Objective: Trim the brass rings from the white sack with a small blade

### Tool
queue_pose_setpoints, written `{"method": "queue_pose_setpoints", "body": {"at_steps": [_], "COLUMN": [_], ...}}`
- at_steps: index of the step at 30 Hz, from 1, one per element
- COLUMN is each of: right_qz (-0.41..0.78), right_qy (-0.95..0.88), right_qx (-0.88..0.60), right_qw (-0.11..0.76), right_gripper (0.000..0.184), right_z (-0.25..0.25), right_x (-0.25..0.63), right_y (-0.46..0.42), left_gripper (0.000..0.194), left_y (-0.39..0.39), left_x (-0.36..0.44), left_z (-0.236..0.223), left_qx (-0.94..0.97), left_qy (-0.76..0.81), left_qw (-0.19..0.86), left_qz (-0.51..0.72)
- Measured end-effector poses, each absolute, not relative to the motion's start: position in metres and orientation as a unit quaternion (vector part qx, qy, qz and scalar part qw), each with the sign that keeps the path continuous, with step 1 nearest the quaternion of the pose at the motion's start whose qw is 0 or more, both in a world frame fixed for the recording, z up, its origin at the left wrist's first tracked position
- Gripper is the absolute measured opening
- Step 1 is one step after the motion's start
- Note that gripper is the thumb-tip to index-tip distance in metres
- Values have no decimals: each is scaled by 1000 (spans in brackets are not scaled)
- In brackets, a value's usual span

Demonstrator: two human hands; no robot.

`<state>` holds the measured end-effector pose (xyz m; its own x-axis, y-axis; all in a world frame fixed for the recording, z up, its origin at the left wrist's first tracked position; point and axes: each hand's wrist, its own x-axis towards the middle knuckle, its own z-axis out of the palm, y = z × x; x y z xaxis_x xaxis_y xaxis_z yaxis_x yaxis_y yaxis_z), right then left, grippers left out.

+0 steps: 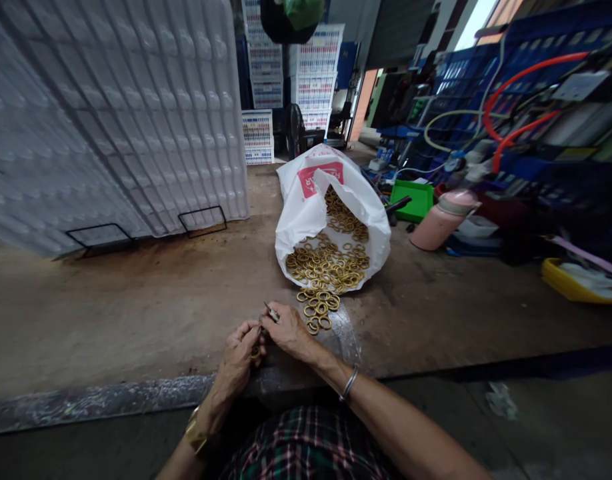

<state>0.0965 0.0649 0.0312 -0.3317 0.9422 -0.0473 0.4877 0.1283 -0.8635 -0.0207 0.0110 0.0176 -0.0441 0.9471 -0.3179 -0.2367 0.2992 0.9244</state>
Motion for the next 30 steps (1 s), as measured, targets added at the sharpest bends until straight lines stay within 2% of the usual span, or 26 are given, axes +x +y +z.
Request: {"method": "queue_pose_setpoints", "body": {"at_steps": [11, 23, 26, 30], "right_qz": [440, 444, 401, 283], "right_qy": [-694, -700, -710, -777], "right_qx": [-505, -476, -509, -523], "right_qw": [266, 294, 274, 208], "right_gripper": [16, 21, 22, 16], "right_z": [35, 25, 23, 18], "right_x": [96, 96, 98, 105], "right_y": [65, 66, 67, 64], "left_gripper": [33, 35, 36, 38], "left_y": [9, 8, 8, 9], "left_x": [-23, -25, -25, -24], "left_z": [15, 14, 15, 13], "left_qx": [332, 311, 296, 272], "left_qy": [509, 480, 479, 486], "left_qw": [621, 641, 643, 635], "left_qz": [496, 512, 519, 535]}}
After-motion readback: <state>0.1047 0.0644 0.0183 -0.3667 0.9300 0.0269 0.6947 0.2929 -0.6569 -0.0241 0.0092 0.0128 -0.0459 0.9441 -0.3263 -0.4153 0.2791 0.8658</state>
